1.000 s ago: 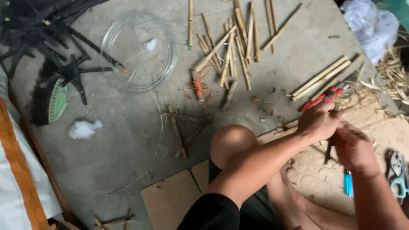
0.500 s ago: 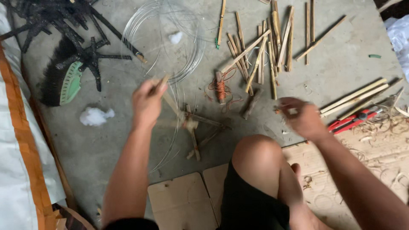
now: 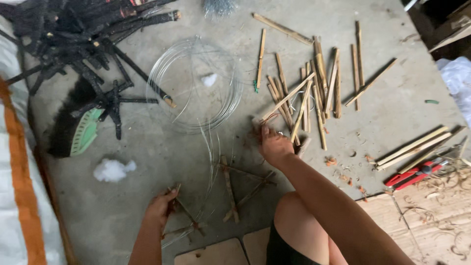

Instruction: The person assembles a small bamboo structure by arranging sticks into a cross shape and securing them with copper wire. They use scissors to cut the wire and a lighter to heat the ends, then wrap and twist the wire to fasten the joints.

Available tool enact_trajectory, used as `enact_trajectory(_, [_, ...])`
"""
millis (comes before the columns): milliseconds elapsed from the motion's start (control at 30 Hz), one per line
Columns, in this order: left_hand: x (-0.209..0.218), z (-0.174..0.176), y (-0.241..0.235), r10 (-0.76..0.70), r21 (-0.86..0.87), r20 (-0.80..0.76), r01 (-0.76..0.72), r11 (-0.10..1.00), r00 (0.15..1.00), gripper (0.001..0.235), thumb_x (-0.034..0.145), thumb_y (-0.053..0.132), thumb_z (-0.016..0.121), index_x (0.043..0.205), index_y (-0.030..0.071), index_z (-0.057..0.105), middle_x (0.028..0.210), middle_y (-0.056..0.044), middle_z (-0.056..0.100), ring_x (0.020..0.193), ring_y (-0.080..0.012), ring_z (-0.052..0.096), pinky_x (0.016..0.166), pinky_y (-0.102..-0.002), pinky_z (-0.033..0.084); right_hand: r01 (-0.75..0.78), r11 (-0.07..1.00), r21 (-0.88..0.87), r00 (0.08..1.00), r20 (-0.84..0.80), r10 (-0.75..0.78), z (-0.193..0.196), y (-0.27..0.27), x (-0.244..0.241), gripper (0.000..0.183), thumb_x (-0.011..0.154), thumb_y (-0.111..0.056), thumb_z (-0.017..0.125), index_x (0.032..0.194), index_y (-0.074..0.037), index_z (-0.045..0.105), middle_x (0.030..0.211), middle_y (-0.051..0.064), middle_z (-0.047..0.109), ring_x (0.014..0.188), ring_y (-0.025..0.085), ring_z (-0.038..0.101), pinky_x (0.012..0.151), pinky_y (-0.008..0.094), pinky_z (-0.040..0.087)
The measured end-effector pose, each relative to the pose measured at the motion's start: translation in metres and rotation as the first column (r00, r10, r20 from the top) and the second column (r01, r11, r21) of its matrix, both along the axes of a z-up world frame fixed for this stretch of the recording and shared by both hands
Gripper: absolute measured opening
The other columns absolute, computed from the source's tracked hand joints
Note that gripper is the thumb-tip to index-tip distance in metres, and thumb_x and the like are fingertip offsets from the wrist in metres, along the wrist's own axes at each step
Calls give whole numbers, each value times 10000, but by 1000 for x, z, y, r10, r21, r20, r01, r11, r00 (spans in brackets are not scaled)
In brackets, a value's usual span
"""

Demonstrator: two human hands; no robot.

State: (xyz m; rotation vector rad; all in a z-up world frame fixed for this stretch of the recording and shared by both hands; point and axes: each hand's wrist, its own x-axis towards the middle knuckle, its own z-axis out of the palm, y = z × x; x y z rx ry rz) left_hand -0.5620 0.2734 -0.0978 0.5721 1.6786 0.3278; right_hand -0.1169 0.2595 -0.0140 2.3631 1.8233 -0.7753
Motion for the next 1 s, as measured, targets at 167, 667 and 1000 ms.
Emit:
enact_trajectory(167, [2,8,-6,9,14,23,-9,1000,1000,255,942,228,684,1099,28,715,871,-56,595,720,-194,472,671,-359,405,108,992,-71,764,-633,-128,46,-25,16,510,962,-263,533,1424,-48,556,1184,140,710,1069,275,684,939,389,532])
enact_trajectory(667, [12,15,49,-276,177,64,261,949,959,301,958,246,729,1162,44,638,846,-29,571,694,-183,500,580,-340,382,778,601,181,-78,-922,378,326,-290,230,414,1008,-150,475,1253,155,610,1309,269,652,1133,402,654,1046,587,487])
enact_trajectory(1000, [353,263,3,-667,811,425,71,581,611,241,935,28,677,1175,25,665,918,-24,660,727,-86,582,604,-230,470,847,293,445,456,-889,32,319,-411,230,393,964,-8,411,1297,123,572,1248,211,648,1147,338,639,1090,485,473])
